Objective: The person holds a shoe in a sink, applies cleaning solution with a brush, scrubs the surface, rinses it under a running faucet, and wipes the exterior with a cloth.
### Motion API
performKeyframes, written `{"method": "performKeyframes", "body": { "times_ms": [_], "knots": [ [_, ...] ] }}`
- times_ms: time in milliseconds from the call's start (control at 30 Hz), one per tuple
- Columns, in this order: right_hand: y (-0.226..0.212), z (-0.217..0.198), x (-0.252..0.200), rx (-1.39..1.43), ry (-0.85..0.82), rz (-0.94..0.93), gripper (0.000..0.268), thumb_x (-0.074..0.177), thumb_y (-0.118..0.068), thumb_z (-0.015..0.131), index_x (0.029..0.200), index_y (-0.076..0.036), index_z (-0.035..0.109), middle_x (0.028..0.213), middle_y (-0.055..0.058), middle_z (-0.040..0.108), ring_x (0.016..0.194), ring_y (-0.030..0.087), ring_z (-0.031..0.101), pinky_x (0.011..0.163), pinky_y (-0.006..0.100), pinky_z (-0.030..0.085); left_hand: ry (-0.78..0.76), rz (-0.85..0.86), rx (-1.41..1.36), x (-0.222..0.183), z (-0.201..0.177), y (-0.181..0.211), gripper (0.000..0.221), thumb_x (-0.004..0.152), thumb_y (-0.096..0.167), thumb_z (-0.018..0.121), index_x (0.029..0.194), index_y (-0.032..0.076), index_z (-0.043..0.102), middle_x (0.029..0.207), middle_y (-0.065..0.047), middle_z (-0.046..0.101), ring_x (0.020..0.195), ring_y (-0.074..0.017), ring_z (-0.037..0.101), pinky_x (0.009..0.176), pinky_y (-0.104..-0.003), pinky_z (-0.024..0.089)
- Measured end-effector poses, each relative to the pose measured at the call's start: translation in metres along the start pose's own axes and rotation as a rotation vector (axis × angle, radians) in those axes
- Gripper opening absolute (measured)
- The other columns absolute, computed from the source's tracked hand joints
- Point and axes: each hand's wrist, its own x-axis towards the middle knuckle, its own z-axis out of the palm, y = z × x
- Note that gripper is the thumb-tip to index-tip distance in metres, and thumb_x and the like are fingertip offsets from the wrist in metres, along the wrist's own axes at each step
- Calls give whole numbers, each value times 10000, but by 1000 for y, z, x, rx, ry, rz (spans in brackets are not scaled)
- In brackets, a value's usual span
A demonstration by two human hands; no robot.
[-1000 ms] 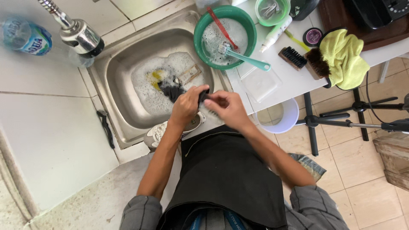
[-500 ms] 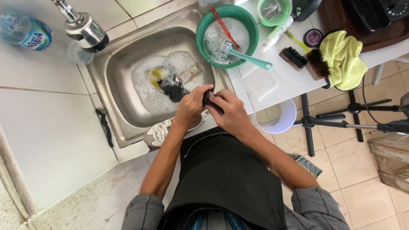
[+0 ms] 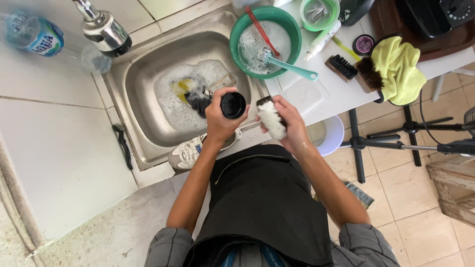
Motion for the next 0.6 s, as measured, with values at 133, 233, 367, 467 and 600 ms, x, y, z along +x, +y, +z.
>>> {"method": "performKeyframes", "body": {
  "times_ms": [133, 233, 367, 467, 600],
  "knots": [
    [1, -17, -2, -65, -14, -65, 395, 1071, -382, 625, 1221, -17, 614, 910, 231, 759, 714, 242, 770, 572, 355, 636, -40, -32, -50, -5, 7, -7, 620, 799, 230, 1038, 1318, 180, 702, 1136, -84, 830, 1056, -349, 813, 955, -461, 614],
    [1, -20, -3, -134, -17, -118, 513, 1033, -410, 643, 1298, 29, 622, 876, 207, 728, 687, 214, 760, 550, 350, 633, -76, 0, -44, -6, 16, -11, 629, 741, 302, 1056, 1283, 221, 747, 1182, 6, 815, 1084, -258, 804, 1005, -401, 608],
    [2, -19, -4, -156, 14, -158, 567, 982, -426, 643, 1305, 39, 681, 861, 216, 732, 695, 235, 766, 550, 355, 656, -86, 81, -104, -5, 26, -6, 605, 745, 331, 1074, 1263, 194, 793, 1209, 0, 709, 1139, -263, 762, 1022, -453, 604],
    [6, -39, -1, -250, 51, -237, 552, 1005, -413, 631, 1335, 24, 698, 928, 206, 737, 746, 244, 757, 614, 352, 676, -43, 145, -107, -7, 29, -1, 611, 740, 308, 1086, 1269, 168, 815, 1239, -9, 699, 1171, -241, 761, 1046, -425, 602],
    [-21, -30, -13, -719, 72, -505, 500, 1095, -323, 729, 1459, 18, 703, 1174, 217, 754, 1134, 264, 718, 1013, 479, 616, 12, 222, -123, -5, 29, 10, 562, 818, 262, 1051, 1316, 150, 816, 1264, -32, 770, 1187, -248, 781, 1076, -419, 592]
  ]
}}
